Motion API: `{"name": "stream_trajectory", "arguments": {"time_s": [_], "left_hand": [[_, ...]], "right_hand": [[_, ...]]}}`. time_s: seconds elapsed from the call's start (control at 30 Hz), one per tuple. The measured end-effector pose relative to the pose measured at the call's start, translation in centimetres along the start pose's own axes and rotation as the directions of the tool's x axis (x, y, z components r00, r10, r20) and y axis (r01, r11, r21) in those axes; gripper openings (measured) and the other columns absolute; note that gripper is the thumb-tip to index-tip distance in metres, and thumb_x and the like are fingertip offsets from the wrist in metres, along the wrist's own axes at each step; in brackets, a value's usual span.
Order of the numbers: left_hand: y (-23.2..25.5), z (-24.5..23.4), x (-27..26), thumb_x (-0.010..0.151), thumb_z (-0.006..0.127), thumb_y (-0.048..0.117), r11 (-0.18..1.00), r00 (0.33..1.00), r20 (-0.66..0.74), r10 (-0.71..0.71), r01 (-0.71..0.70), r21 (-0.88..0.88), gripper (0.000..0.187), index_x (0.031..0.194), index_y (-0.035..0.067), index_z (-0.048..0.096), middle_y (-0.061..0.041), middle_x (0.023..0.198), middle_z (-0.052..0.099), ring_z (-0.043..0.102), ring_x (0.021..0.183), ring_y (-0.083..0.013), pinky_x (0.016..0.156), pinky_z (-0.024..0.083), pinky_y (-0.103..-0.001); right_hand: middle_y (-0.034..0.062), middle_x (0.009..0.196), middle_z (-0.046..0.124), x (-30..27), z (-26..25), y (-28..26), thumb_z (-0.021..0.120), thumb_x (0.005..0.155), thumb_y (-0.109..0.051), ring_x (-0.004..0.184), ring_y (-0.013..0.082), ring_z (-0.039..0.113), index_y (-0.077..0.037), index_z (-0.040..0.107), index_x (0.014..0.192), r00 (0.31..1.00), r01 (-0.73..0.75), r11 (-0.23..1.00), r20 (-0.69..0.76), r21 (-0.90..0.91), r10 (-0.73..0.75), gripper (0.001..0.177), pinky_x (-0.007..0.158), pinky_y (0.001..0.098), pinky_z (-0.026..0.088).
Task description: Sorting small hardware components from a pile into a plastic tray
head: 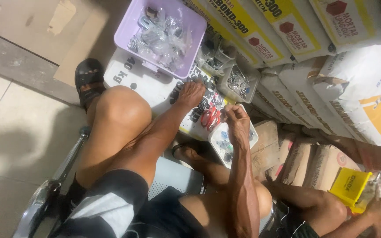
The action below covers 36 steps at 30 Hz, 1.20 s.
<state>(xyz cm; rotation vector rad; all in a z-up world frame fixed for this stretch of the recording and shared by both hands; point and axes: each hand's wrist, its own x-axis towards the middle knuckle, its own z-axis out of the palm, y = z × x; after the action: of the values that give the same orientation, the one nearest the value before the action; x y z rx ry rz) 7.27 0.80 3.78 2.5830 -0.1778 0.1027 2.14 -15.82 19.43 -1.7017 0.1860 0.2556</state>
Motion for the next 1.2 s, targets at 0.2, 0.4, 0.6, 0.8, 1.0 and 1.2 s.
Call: {"name": "stream_trajectory", "arguments": {"time_s": [0.2, 0.4, 0.6, 0.8, 1.0, 1.2], "left_hand": [[0.3, -4.5, -1.2, 0.088, 0.063, 0.007, 0.999, 1.000, 0.009, 0.016, -0.016, 0.052, 0.013, 0.083, 0.006, 0.074, -0.013, 0.078, 0.073, 0.075, 0.072, -0.0301, 0.063, 0.058, -0.041], [-1.4, 3.2, -1.2, 0.093, 0.057, 0.002, 0.996, 0.950, -0.297, 0.092, -0.090, 0.020, 0.012, 0.085, -0.002, 0.066, -0.017, 0.061, 0.057, 0.067, 0.058, -0.0359, 0.052, 0.053, -0.043], [-3.7, 3.1, -0.6, 0.086, 0.059, 0.001, 0.713, 0.987, -0.157, 0.021, -0.124, -0.690, 0.028, 0.058, -0.002, 0.058, -0.026, 0.052, 0.058, 0.061, 0.049, -0.0471, 0.040, 0.040, -0.048], [-4.9, 8.4, 1.5, 0.088, 0.059, 0.019, 0.795, 0.994, -0.018, -0.105, 0.073, -0.602, 0.019, 0.077, 0.010, 0.070, -0.019, 0.067, 0.070, 0.073, 0.073, -0.0433, 0.058, 0.055, -0.052], [-0.3, 1.9, 1.5, 0.084, 0.065, 0.022, 0.762, 0.962, 0.037, -0.270, 0.237, -0.603, 0.007, 0.082, 0.024, 0.071, 0.002, 0.064, 0.072, 0.076, 0.077, -0.0226, 0.071, 0.060, -0.037], [5.9, -9.1, 0.2, 0.083, 0.069, 0.013, 0.776, 0.990, 0.112, -0.086, 0.137, -0.616, 0.007, 0.086, 0.016, 0.074, -0.006, 0.075, 0.076, 0.077, 0.081, -0.0300, 0.070, 0.061, -0.040]], "right_hand": [[0.0145, 0.084, 0.068, -0.2, 1.5, -2.6, 0.070, 0.097, -0.004, 0.069, 0.0157, 0.065, 0.001, 0.066, 0.098, 0.998, 0.041, 0.994, 0.048, -0.102, -0.037, 0.007, 0.060, 0.0224, 0.053], [0.0164, 0.086, 0.071, -0.4, 3.8, -7.0, 0.064, 0.100, -0.001, 0.071, 0.0172, 0.068, 0.005, 0.062, 0.118, 0.985, 0.136, 0.969, 0.135, -0.205, -0.110, 0.019, 0.061, 0.0247, 0.055], [0.0155, 0.090, 0.071, -3.2, 5.0, -10.2, 0.063, 0.099, 0.001, 0.073, 0.0154, 0.067, 0.007, 0.054, 0.129, 0.978, 0.165, 0.957, 0.163, -0.239, -0.128, 0.032, 0.064, 0.0239, 0.056], [0.0152, 0.093, 0.076, -2.6, 2.1, -7.4, 0.068, 0.097, -0.003, 0.073, 0.0135, 0.070, 0.003, 0.062, 0.124, 0.970, 0.137, 0.946, 0.234, -0.293, -0.067, 0.029, 0.062, 0.0213, 0.055], [0.0054, 0.077, 0.076, -1.3, 0.1, -7.5, 0.078, 0.093, -0.023, 0.070, 0.0154, 0.074, -0.014, 0.075, 0.110, 0.967, 0.212, 0.766, 0.243, -0.607, -0.076, 0.020, 0.062, 0.0279, 0.057], [0.0100, 0.075, 0.074, -2.6, -0.5, -12.1, 0.074, 0.095, -0.010, 0.068, 0.0160, 0.071, -0.009, 0.077, 0.109, 0.943, 0.328, 0.763, 0.241, -0.557, -0.229, 0.014, 0.062, 0.0289, 0.056]]}}
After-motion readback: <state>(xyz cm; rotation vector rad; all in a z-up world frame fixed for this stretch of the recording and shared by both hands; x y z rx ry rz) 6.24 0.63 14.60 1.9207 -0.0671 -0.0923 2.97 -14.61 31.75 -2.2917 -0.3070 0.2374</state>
